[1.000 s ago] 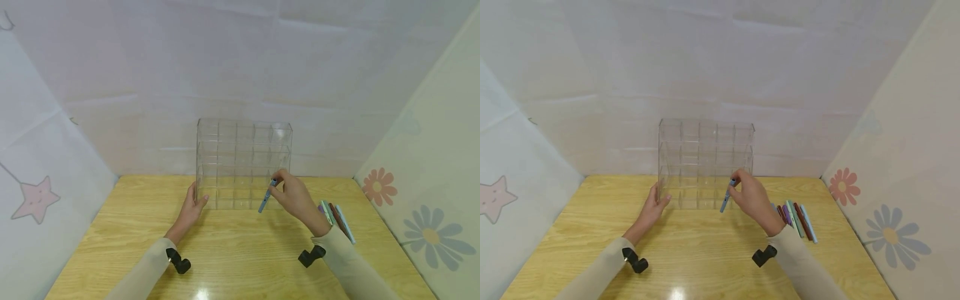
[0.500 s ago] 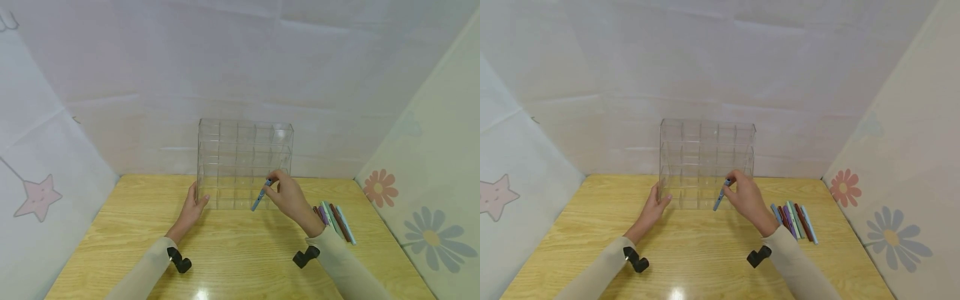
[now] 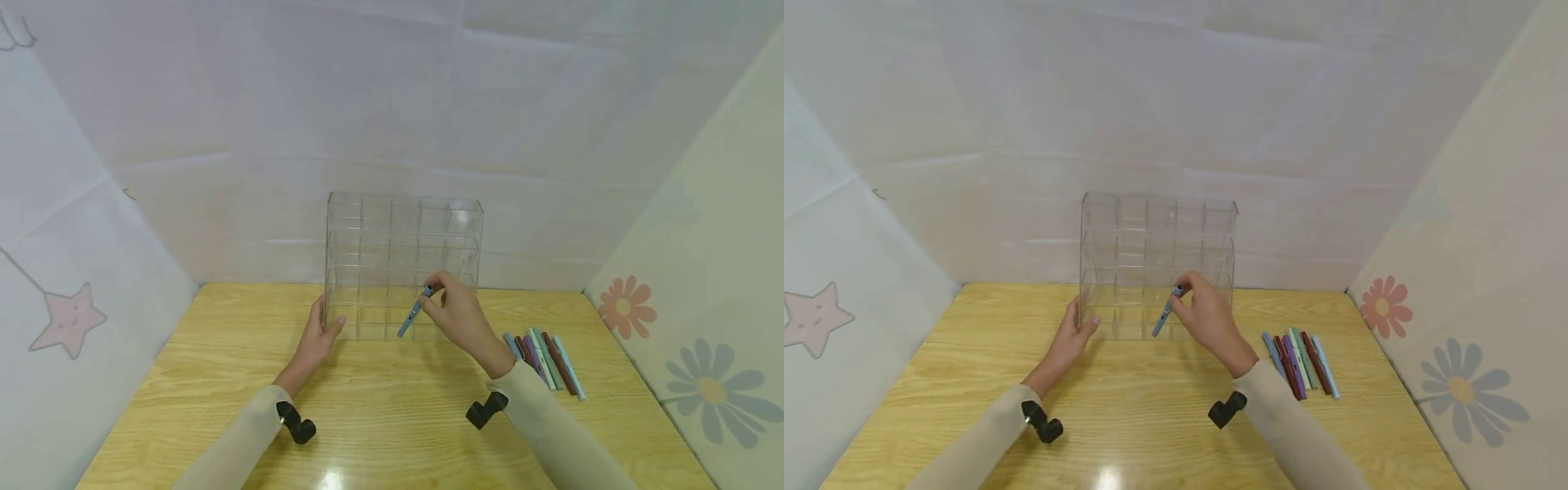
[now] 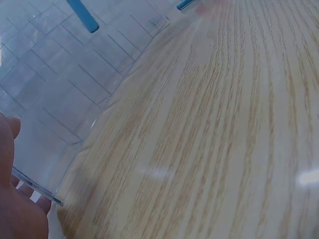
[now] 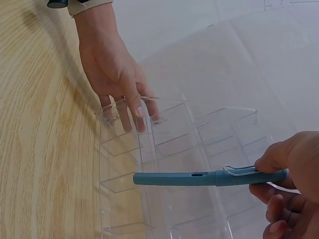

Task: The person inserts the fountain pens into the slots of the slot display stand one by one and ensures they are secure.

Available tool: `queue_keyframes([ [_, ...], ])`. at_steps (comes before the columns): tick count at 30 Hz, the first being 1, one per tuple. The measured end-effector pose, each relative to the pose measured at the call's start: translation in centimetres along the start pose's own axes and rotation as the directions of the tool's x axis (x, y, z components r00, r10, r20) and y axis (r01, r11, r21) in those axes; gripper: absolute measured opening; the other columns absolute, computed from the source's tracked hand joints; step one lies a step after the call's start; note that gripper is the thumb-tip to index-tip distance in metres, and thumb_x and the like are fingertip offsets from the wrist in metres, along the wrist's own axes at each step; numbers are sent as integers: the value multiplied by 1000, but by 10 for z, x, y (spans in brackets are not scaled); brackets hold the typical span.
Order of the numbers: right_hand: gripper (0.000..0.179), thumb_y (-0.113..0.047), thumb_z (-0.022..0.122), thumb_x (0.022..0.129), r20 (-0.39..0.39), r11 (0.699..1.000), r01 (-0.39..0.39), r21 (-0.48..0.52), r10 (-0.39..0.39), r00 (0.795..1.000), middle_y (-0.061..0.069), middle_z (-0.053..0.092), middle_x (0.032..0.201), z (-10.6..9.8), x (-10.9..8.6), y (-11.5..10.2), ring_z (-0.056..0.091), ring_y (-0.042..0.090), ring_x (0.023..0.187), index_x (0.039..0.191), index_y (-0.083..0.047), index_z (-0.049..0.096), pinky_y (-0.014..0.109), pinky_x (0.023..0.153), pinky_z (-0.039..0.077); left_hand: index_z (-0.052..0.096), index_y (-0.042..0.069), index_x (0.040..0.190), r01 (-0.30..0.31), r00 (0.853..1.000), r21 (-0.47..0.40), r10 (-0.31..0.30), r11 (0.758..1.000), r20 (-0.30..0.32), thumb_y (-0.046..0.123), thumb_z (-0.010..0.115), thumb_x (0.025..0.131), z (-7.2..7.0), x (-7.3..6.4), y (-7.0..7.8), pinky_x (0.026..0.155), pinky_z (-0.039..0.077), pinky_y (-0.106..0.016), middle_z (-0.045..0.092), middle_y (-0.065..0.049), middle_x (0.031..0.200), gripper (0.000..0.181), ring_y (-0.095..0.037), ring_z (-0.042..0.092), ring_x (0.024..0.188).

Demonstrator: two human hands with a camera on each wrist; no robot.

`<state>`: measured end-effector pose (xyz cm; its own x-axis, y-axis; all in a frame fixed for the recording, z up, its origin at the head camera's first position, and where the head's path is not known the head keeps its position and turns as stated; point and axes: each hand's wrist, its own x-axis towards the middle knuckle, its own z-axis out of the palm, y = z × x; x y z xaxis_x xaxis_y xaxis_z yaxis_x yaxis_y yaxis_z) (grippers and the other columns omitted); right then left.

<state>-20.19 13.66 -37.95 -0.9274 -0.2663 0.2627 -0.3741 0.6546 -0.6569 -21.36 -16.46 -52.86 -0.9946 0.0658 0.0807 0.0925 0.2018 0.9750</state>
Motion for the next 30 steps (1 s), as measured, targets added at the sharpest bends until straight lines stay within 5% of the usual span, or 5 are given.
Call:
queue_keyframes([
  [18,22,-19,72,103,-36,1000,21,7,-21,999,8,74,109,15,15,-7,45,13,60,122,-10,66,22,50,34,8,10,171,-34,999,-20,34,999,-3,17,51,114,11,2,3,132,13,-70,5,-22,180,72,-47,1,167],
  [30,22,-17,74,102,-64,992,56,109,-49,997,10,76,109,32,25,-15,39,11,54,119,-6,66,21,46,31,7,11,172,-21,1000,-18,21,1000,4,20,50,115,11,-1,3,132,14,-71,4,-20,180,72,-46,1,168],
])
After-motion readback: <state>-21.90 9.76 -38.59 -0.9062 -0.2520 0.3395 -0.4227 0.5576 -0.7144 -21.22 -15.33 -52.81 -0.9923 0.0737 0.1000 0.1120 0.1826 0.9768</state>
